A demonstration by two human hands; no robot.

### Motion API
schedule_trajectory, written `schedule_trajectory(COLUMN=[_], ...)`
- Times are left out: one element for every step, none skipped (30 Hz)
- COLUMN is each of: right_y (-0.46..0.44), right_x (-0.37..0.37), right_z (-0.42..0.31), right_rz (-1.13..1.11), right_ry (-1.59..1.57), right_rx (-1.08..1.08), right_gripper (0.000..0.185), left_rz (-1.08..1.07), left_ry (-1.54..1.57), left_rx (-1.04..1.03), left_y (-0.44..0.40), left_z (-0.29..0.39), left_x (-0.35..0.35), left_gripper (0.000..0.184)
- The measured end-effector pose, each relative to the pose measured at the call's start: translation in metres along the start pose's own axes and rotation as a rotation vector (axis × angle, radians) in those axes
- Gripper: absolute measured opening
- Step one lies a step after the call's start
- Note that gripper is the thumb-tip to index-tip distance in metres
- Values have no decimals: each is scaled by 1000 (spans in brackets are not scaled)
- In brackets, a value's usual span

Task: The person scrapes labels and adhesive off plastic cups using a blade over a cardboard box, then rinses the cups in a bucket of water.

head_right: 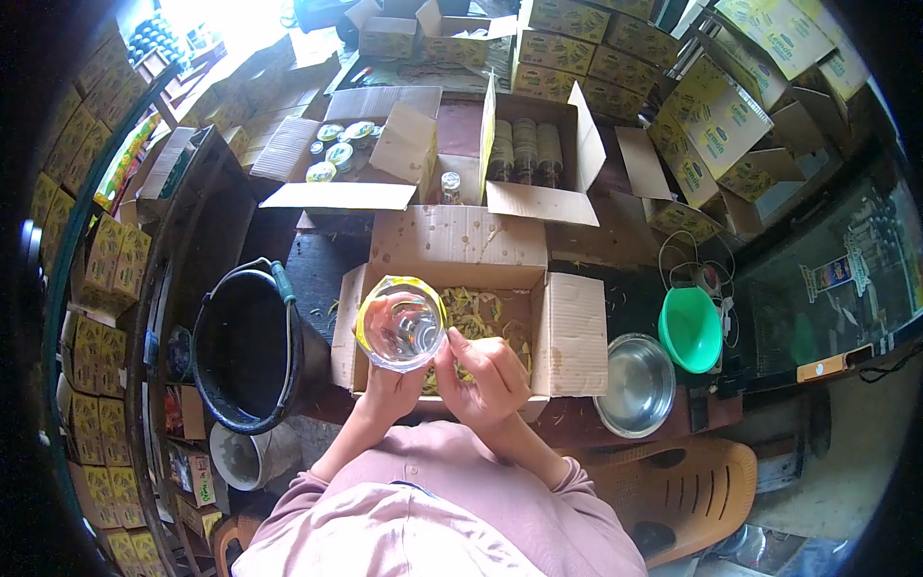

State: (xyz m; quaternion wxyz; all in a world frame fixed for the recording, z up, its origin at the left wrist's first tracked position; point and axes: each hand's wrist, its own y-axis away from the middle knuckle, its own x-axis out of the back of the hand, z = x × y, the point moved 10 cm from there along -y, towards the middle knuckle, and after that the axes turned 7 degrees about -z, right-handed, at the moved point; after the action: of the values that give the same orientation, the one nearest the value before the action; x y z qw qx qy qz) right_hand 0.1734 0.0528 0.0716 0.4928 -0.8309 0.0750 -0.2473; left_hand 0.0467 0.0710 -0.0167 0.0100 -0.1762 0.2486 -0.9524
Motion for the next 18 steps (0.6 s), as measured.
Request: schedule_trajectory(right_y=[-1, -1, -2, -3, -3, -3, -4, -4, -4, -4, -4, -4, -4, -4, -4, -4, -4, -3], right_x=[0, 0, 0, 0, 0, 0, 0, -1, 0, 1, 2, 1, 1, 0, 0, 0, -1, -1], right_z=[1, 2, 4, 6, 9, 14, 19, 23, 25, 25, 26, 24, 21, 19, 18, 18, 17, 17], right_rz=[-6, -11, -21, -30, -39, -44, -48, -53, -45, -38, -31, -39, -47, -53, -55, -56, -57, -57], right_ry=[-3, -5, -2, 2, 5, -43, -92, -140, -153, -166, -178, -179, -178, -178, -177, -176, -177, -178], right_rx=[-4, -9, -21, -32, -44, -66, -88, -109, -129, -149, -168, -155, -143, -131, -131, -129, -126, -127], right_gripper=[25, 25, 25, 25, 25, 24, 23, 22, 21, 20, 19, 19, 19, 18, 18, 18, 18, 18], left_rz=[-8, -16, -25, -28, -31, -35, -49, -34, -18, -1, 7, 15, 22, 27, 26, 25, 26, 26], left_ry=[-21, -42, -63, -118, -172, -227, -247, -127, -6, 114, 129, 138, 147, 156, 158, 159, 160, 149], left_rx=[-9, -18, -27, -39, -50, -61, -53, -31, -10, 10, 2, -2, -6, -10, -7, -4, -1, -3], left_y=[1, 2, 3, 3, 3, 4, 2, 2, 2, 3, 3, 2, 2, 2, 2, 3, 3, 3], left_z=[0, 0, 0, 2, 6, 9, 11, 6, 0, -7, -9, -8, -8, -7, -8, -9, -10, -10], left_x=[-1, -1, -2, -3, -3, -3, -3, -1, -1, -1, 0, 0, 0, 1, 0, -1, -2, -2], left_gripper=[74, 74, 74, 74, 74, 75, 75, 75, 75, 75, 76, 76, 76, 77, 77, 77, 78, 77])
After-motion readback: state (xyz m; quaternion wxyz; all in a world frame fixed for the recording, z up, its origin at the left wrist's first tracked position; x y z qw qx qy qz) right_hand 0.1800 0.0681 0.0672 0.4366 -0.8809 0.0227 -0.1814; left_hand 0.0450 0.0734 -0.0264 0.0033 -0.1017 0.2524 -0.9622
